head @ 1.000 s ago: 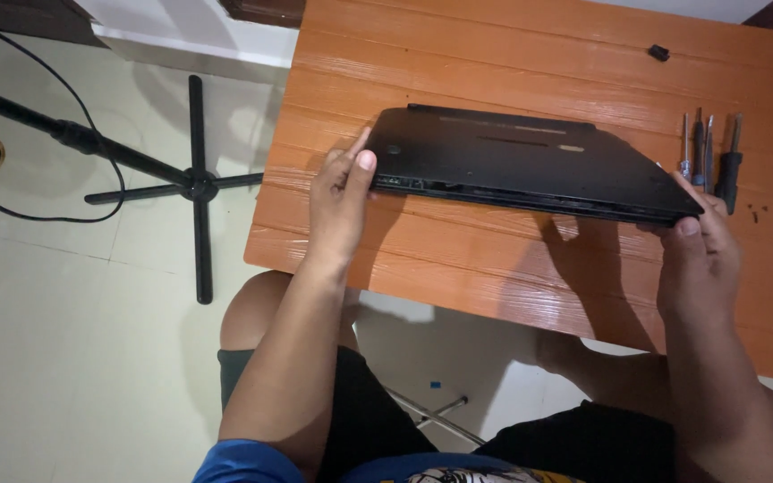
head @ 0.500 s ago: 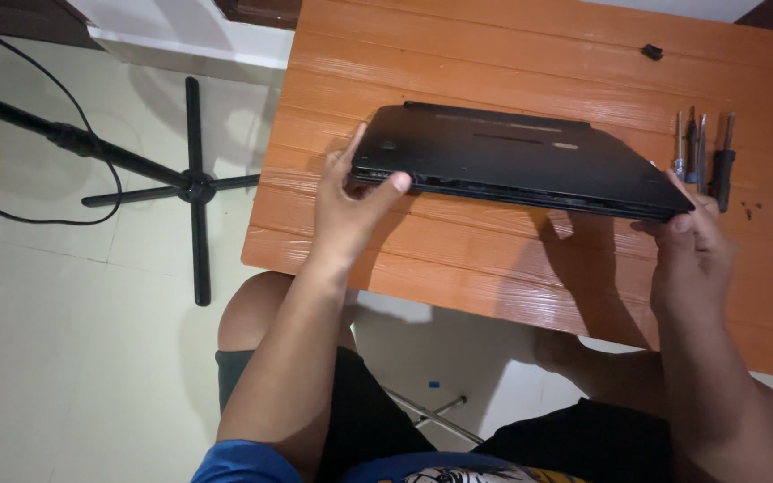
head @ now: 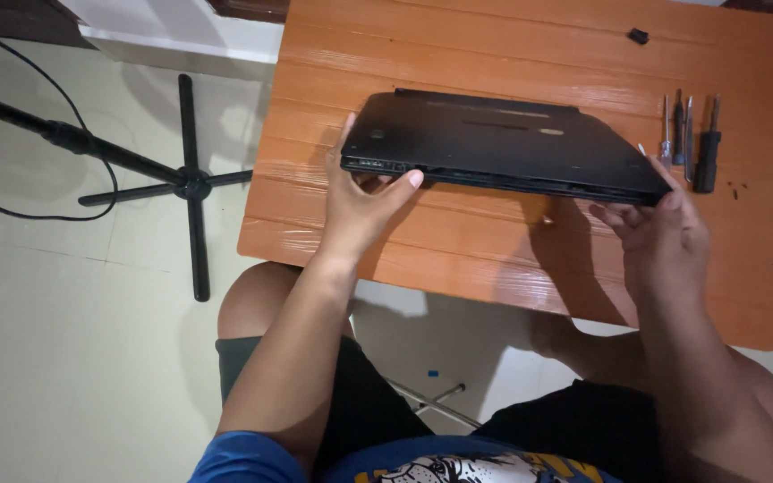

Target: Prying open and removing the bottom cover of a laptop to access internal components.

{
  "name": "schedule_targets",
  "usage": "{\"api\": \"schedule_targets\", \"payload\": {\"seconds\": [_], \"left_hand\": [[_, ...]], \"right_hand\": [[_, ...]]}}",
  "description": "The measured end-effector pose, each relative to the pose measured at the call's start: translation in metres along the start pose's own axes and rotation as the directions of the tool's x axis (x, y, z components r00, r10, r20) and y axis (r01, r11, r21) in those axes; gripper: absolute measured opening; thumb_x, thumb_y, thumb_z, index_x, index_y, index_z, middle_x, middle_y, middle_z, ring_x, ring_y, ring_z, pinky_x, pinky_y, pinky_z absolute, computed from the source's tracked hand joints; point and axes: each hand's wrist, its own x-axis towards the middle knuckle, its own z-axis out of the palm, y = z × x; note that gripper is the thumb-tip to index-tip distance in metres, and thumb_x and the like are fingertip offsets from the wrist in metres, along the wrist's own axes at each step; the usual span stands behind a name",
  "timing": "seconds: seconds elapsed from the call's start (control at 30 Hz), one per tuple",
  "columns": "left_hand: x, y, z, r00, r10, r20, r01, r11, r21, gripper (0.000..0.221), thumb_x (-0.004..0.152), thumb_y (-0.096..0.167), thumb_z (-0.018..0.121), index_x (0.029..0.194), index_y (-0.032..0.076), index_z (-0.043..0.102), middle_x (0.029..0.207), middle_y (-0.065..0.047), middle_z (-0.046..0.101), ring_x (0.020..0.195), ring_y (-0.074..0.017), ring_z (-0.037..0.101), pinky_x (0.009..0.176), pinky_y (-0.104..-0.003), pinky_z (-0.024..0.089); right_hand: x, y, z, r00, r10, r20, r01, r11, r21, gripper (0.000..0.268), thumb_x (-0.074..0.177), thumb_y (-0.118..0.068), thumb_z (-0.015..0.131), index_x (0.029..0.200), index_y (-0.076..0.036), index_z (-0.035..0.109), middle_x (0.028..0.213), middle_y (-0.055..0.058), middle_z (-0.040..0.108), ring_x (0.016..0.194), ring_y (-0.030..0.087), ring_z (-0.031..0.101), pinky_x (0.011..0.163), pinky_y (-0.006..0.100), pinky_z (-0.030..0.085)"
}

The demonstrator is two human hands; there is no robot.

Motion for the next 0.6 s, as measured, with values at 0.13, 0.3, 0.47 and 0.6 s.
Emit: {"api": "schedule_targets", "payload": {"seconds": [0.13, 0.3, 0.47, 0.6], "left_hand": [[0.000, -0.013, 0.008, 1.000, -0.005, -0.015, 0.005, 0.998, -0.056, 0.108, 0.072, 0.014, 0.086, 0.161, 0.020, 0.024, 0.149, -0.006, 0.032, 0.128, -0.0190, 0.063, 0.107, -0.032, 0.058], [-0.006, -0.024, 0.019, 0.996, 0.073, -0.049, -0.084, 0.960, -0.268, 0.104, 0.079, 0.006, 0.077, 0.164, 0.018, 0.017, 0.142, -0.006, 0.055, 0.124, -0.0134, 0.058, 0.100, -0.029, 0.053], [-0.006, -0.045, 0.028, 0.974, 0.205, -0.097, -0.226, 0.913, -0.340, 0.106, 0.086, 0.007, 0.072, 0.166, 0.016, 0.003, 0.159, -0.010, 0.039, 0.138, -0.0184, 0.046, 0.118, -0.035, 0.037], [-0.019, -0.028, 0.037, 0.999, 0.003, -0.051, -0.027, 0.873, -0.487, 0.115, 0.089, 0.009, 0.064, 0.159, 0.040, -0.022, 0.166, -0.011, 0.030, 0.136, -0.0246, 0.048, 0.107, -0.051, 0.053]], "right_hand": [[0.000, -0.001, 0.002, 0.998, 0.054, -0.028, -0.052, 0.997, 0.063, 0.088, 0.101, -0.059, 0.060, 0.163, -0.001, 0.037, 0.103, 0.006, 0.064, 0.091, 0.009, 0.065, 0.109, 0.041, 0.062], [-0.003, -0.012, 0.008, 0.996, 0.084, -0.041, -0.079, 0.992, 0.098, 0.080, 0.103, -0.049, 0.060, 0.162, 0.001, 0.038, 0.073, -0.009, 0.048, 0.080, 0.006, 0.063, 0.107, 0.039, 0.063], [0.008, 0.013, -0.010, 0.981, 0.163, -0.102, -0.137, 0.966, 0.218, 0.073, 0.098, -0.038, 0.063, 0.158, -0.001, 0.045, 0.081, 0.001, 0.052, 0.073, 0.010, 0.059, 0.094, 0.038, 0.062], [0.002, -0.011, 0.008, 0.962, 0.221, -0.160, -0.203, 0.971, 0.125, 0.065, 0.098, -0.030, 0.044, 0.157, -0.003, 0.045, 0.107, 0.012, 0.068, 0.079, 0.014, 0.066, 0.098, 0.040, 0.066]]}}
